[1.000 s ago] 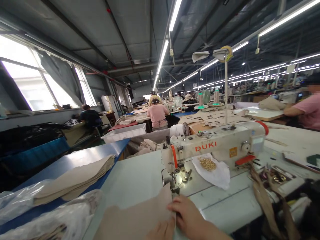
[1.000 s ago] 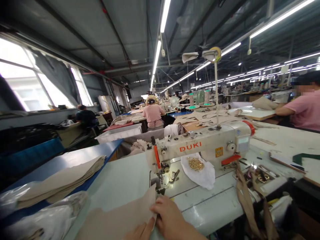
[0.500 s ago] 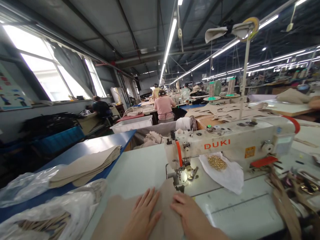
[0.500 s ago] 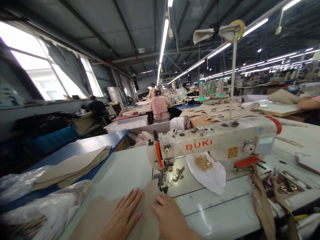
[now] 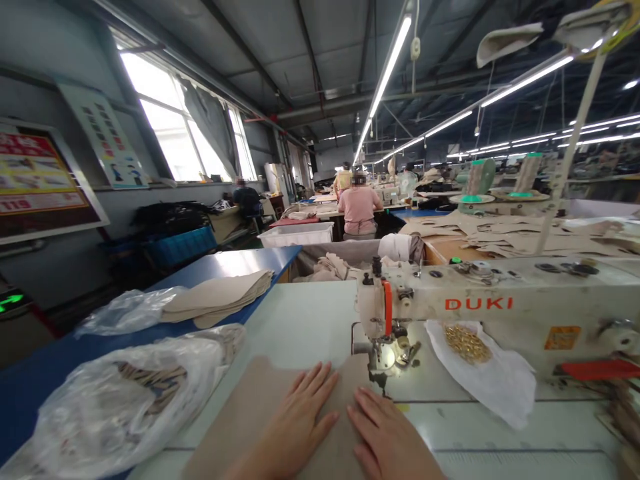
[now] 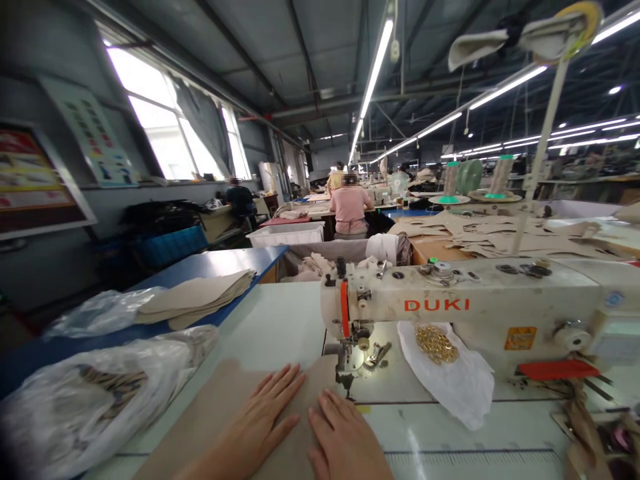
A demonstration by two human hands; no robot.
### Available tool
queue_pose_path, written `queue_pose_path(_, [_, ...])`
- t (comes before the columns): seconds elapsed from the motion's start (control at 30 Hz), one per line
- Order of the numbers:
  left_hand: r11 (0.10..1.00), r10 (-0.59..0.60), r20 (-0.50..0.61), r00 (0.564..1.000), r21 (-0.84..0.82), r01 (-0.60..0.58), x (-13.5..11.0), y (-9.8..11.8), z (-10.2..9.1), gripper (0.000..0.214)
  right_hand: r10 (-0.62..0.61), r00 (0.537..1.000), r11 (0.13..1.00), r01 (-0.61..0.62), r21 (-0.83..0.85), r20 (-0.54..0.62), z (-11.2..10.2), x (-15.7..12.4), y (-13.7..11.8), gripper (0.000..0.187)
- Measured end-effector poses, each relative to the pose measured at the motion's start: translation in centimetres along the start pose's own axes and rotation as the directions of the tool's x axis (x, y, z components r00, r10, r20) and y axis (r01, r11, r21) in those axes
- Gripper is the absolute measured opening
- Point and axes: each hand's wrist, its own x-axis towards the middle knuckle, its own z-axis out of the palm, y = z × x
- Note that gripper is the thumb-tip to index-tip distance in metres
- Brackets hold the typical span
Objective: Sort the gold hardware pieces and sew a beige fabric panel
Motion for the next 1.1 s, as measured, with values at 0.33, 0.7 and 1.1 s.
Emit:
queue_pose_path(0.33, [0.991, -0.085, -0.120, 0.989, -0.109, 0.072, -1.7, 1.4, -0.6, 0.043, -0.162, 0.984, 0.968, 0.144, -0.205, -0.073, 2.1, 0.3, 2.3, 0.049])
queue_pose_path(0.7, [0.845, -0.523, -0.559, 0.644, -0.240, 0.477, -12.4, -12.4, -7.3, 0.031, -0.137, 0.988, 0.965, 0.116, -0.237, -0.077, 2.2, 0.3, 2.2, 0.047])
queue_pose_path(1.1, [0.877, -0.476, -0.241, 0.846, -0.202, 0.436, -10.5, -18.8, -9.1, 0.019, 0.005, 1.000, 0.989, -0.008, -0.150, -0.018, 0.9, 0.0, 0.3, 0.050])
